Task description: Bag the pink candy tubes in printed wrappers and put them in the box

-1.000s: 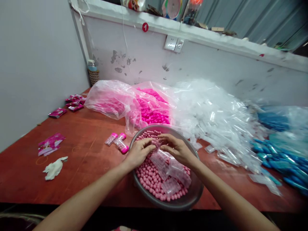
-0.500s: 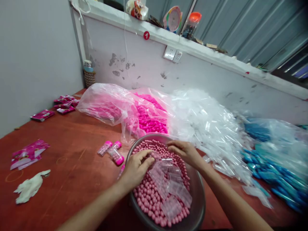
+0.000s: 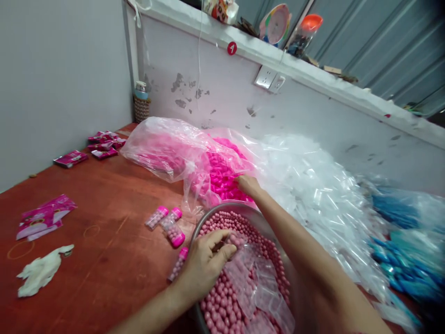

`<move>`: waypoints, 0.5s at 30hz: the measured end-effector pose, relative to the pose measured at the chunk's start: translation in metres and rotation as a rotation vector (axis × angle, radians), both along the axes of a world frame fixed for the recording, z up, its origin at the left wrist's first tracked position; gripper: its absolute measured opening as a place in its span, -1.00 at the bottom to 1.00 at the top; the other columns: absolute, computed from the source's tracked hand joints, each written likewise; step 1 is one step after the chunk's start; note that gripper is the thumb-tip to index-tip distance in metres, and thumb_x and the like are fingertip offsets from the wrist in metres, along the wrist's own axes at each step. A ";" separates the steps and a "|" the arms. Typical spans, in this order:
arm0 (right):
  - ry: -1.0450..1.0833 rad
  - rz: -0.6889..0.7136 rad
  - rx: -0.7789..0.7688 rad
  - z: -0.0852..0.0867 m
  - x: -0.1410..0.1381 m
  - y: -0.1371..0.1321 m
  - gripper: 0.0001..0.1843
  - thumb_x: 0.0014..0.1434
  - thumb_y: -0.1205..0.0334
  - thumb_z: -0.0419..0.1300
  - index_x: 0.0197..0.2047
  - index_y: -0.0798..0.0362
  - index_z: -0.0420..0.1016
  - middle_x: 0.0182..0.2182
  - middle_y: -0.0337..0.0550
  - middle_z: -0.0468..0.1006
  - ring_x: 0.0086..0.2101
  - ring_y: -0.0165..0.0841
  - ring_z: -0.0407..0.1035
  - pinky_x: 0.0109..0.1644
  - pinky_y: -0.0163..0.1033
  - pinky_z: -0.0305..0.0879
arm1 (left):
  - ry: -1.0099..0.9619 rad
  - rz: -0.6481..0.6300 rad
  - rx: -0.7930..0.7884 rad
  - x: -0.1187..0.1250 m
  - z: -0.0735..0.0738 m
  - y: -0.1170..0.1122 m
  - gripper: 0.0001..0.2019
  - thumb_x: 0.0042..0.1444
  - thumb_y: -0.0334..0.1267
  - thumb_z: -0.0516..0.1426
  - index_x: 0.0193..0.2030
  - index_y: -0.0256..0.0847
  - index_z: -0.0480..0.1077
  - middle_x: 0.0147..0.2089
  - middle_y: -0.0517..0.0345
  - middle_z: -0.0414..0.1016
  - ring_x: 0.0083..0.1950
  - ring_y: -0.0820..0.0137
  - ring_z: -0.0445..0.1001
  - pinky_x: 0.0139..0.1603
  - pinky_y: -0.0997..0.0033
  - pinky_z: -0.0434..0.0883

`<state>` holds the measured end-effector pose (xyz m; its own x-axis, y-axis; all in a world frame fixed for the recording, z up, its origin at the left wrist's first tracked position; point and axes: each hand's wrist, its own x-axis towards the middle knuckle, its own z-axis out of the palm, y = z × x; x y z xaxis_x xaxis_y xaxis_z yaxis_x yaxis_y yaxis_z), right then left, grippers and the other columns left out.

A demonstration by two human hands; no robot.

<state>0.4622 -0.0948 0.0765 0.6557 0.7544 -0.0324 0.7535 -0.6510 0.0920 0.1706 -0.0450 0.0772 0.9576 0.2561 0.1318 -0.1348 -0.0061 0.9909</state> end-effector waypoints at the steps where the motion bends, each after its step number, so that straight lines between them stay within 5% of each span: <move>1: 0.006 0.015 -0.034 0.000 0.003 0.001 -0.72 0.13 0.37 0.01 -0.19 0.02 0.52 -0.20 -0.03 0.53 -0.14 -0.20 0.36 -0.16 -0.21 0.23 | 0.001 0.002 0.009 0.000 0.000 0.000 -0.84 0.09 -0.29 0.05 -0.23 -0.21 0.43 -0.29 0.17 0.48 -0.25 0.38 0.40 -0.23 0.48 0.30; 10: 0.106 0.052 -0.241 -0.002 0.012 0.018 -0.73 0.20 0.16 0.07 -0.07 0.09 0.35 -0.08 -0.08 0.40 -0.16 -0.30 0.35 -0.10 -0.06 0.30 | -0.008 0.027 0.033 0.000 0.001 0.001 -0.82 0.07 -0.30 0.07 -0.21 -0.18 0.45 -0.27 0.18 0.50 -0.24 0.38 0.40 -0.23 0.47 0.29; 15: 0.162 -0.018 -0.205 -0.002 0.004 0.024 -0.74 0.21 0.18 0.06 -0.06 0.07 0.34 -0.09 -0.09 0.39 -0.20 -0.33 0.36 -0.14 -0.11 0.33 | -0.033 0.039 0.014 -0.001 0.004 0.001 -0.85 0.07 -0.33 0.07 -0.26 -0.20 0.45 -0.32 0.21 0.49 -0.28 0.40 0.39 -0.26 0.49 0.27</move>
